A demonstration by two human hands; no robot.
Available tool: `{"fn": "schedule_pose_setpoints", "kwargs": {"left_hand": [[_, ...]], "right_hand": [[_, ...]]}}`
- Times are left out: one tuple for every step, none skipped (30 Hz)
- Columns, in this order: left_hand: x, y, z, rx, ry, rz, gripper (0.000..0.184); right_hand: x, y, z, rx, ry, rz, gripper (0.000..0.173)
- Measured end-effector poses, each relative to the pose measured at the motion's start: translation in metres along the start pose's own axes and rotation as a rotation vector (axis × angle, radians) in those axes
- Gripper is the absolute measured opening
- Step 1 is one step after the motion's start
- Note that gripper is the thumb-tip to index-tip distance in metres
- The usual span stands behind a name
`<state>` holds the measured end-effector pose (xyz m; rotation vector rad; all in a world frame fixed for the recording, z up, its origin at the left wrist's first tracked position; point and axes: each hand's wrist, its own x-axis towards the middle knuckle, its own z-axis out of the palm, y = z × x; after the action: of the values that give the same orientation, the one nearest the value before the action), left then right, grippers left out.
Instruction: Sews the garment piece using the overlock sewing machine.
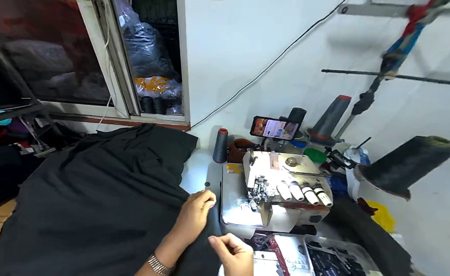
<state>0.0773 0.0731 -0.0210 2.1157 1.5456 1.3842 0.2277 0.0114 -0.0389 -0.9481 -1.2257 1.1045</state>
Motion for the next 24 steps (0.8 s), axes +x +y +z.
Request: {"fn": "schedule_pose_setpoints", "kwargs": {"left_hand": [[0.010, 0.009, 0.014, -0.054, 0.002, 0.042, 0.021], [0.017, 0.018, 0.027, -0.118, 0.002, 0.082, 0.019], [0.023, 0.027, 0.038, -0.166, -0.010, 0.110, 0.018], [0.026, 0.037, 0.046, -0.192, -0.048, 0.102, 0.016], [0.027, 0.049, 0.049, -0.182, -0.116, 0.051, 0.017], [0.027, 0.062, 0.049, -0.146, -0.190, -0.014, 0.020], [0.023, 0.069, 0.052, -0.071, -0.193, -0.003, 0.021], [0.016, 0.070, 0.058, 0.038, -0.120, 0.078, 0.021], [0.007, 0.067, 0.066, 0.167, -0.016, 0.190, 0.020], [-0.004, 0.062, 0.076, 0.311, 0.071, 0.275, 0.017], [-0.014, 0.062, 0.083, 0.439, 0.126, 0.313, 0.016], [-0.024, 0.065, 0.087, 0.536, 0.130, 0.302, 0.020], [-0.032, 0.069, 0.090, 0.601, 0.100, 0.268, 0.027], [-0.037, 0.072, 0.092, 0.641, 0.071, 0.241, 0.034], [-0.038, 0.071, 0.094, 0.660, 0.074, 0.237, 0.039], [-0.037, 0.067, 0.097, 0.663, 0.103, 0.250, 0.040], [-0.035, 0.065, 0.099, 0.656, 0.122, 0.261, 0.039], [-0.032, 0.063, 0.099, 0.644, 0.130, 0.268, 0.037], [-0.029, 0.062, 0.099, 0.619, 0.129, 0.271, 0.036], [-0.025, 0.061, 0.097, 0.574, 0.119, 0.267, 0.035], [-0.020, 0.059, 0.093, 0.503, 0.099, 0.255, 0.033], [-0.015, 0.057, 0.088, 0.418, 0.072, 0.235, 0.031], [-0.011, 0.053, 0.081, 0.315, 0.036, 0.202, 0.032], [-0.008, 0.047, 0.071, 0.199, 0.002, 0.149, 0.034]], "right_hand": [[0.004, -0.007, -0.012, 0.005, 0.057, -0.018, 0.008], [0.007, -0.013, -0.024, -0.004, 0.116, -0.024, 0.008], [0.009, -0.017, -0.036, -0.019, 0.166, -0.019, 0.009], [0.009, -0.019, -0.048, -0.021, 0.207, -0.008, 0.008], [0.009, -0.019, -0.057, -0.004, 0.237, 0.008, 0.009], [0.007, -0.018, -0.064, 0.014, 0.255, 0.026, 0.013], [0.004, -0.016, -0.069, 0.026, 0.261, 0.055, 0.020], [0.001, -0.013, -0.072, 0.039, 0.259, 0.080, 0.024], [-0.001, -0.010, -0.075, 0.053, 0.253, 0.094, 0.028], [-0.003, -0.007, -0.077, 0.071, 0.247, 0.101, 0.032], [-0.004, -0.005, -0.079, 0.082, 0.239, 0.108, 0.036], [-0.003, -0.005, -0.080, 0.087, 0.237, 0.111, 0.037], [-0.003, -0.005, -0.081, 0.092, 0.238, 0.108, 0.038], [-0.002, -0.006, -0.082, 0.102, 0.242, 0.104, 0.038], [-0.001, -0.006, -0.082, 0.109, 0.247, 0.101, 0.038], [0.001, -0.006, -0.082, 0.111, 0.252, 0.099, 0.038], [0.004, -0.006, -0.081, 0.111, 0.257, 0.099, 0.037], [0.006, -0.007, -0.080, 0.108, 0.262, 0.097, 0.037], [0.009, -0.006, -0.079, 0.109, 0.268, 0.098, 0.037], [0.013, -0.006, -0.077, 0.112, 0.276, 0.099, 0.036], [0.018, -0.006, -0.075, 0.122, 0.287, 0.102, 0.034], [0.024, -0.005, -0.072, 0.142, 0.302, 0.109, 0.034], [0.029, -0.004, -0.070, 0.171, 0.319, 0.125, 0.032], [0.033, -0.003, -0.067, 0.203, 0.336, 0.146, 0.031]]}}
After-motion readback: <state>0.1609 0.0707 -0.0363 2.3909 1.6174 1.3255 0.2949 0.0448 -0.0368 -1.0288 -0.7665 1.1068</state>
